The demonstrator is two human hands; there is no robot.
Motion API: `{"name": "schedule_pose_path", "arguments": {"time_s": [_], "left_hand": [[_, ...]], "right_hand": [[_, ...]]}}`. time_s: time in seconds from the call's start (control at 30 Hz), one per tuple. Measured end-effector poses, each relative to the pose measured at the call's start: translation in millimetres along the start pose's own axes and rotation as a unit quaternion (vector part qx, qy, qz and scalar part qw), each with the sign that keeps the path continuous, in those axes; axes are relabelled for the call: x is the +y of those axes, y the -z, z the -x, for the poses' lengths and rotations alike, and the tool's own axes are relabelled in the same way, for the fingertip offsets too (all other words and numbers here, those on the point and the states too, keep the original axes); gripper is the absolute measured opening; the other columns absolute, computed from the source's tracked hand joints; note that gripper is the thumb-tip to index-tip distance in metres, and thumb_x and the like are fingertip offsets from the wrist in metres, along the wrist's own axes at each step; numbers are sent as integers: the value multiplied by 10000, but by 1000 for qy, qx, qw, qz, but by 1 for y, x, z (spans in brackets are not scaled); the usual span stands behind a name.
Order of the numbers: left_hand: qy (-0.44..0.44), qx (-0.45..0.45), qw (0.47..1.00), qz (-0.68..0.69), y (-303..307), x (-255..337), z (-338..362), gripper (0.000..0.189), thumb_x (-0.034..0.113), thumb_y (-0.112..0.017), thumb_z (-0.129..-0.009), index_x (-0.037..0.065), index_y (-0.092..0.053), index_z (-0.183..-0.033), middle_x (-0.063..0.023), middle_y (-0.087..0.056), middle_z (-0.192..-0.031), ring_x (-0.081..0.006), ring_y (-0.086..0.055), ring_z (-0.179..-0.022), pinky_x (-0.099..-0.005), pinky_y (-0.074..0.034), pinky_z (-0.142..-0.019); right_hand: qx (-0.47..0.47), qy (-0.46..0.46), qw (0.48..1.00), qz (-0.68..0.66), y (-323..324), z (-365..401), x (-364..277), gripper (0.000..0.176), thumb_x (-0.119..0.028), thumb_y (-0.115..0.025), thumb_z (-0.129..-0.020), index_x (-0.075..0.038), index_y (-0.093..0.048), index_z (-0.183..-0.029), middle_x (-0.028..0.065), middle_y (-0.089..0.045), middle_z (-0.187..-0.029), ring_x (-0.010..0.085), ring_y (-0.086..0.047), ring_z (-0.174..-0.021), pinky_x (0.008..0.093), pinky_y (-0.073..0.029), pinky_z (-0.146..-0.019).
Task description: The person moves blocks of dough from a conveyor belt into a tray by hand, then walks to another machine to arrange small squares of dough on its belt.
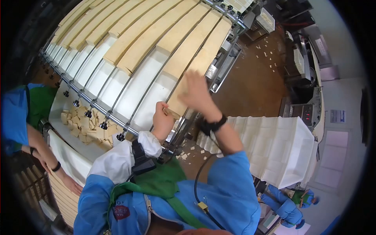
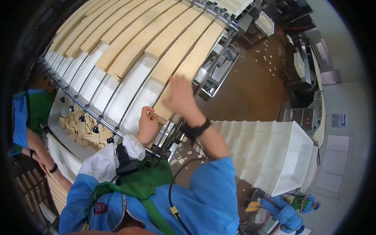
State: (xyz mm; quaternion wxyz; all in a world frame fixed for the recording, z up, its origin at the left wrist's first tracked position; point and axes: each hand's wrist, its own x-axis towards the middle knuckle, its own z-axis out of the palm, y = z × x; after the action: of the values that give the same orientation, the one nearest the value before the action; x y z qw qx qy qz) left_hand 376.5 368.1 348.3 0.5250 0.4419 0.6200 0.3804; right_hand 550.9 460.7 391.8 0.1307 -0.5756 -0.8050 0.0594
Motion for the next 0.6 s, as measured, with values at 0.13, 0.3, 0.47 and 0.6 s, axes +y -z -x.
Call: {"name": "schedule_pose_path", "arguments": {"time_s": [0.13, 0.3, 0.47, 0.6], "left_hand": [[59, -75, 995, -33, 45, 9, 15, 304, -48, -537, -886, 96, -501, -1150, -147, -641, -794, -211, -613, -648, -377, -450, -574], [30, -98, 981, 167, 166, -3, 66, 398, -93, -569, -907, 62, -452, -1254, -155, -713, -1050, -139, -686, -881, -254, -549, -728], [36, 98, 979, 175, 277, -27, 130, 428, -26, -643, -960, 78, -476, -1340, -80, -687, -1064, -134, -670, -942, -262, -543, -824], [109, 223, 953, 171, 343, -113, 211, 226, 45, -677, -966, 51, -633, -1188, -30, -662, -914, -114, -653, -824, -261, -544, -754]], "right_hand": [[-90, 50, 994, -24, 4, 46, -58, 985, -423, -759, -763, 45, -360, -1532, 304, -319, -1598, 499, -249, -1504, 645, -179, -1215], [-30, 23, 998, 58, -38, 40, -58, 920, -371, -785, -836, -61, -339, -1578, 216, -300, -1648, 441, -273, -1524, 611, -192, -1231], [-16, 8, 991, 135, -39, 39, -64, 946, -406, -814, -803, -72, -369, -1568, 186, -319, -1652, 383, -301, -1521, 593, -233, -1216], [-41, 14, 996, 82, -17, 24, -128, 961, -191, -781, -761, -27, -316, -1586, 280, -228, -1657, 488, -185, -1537, 671, -169, -1204]]}}
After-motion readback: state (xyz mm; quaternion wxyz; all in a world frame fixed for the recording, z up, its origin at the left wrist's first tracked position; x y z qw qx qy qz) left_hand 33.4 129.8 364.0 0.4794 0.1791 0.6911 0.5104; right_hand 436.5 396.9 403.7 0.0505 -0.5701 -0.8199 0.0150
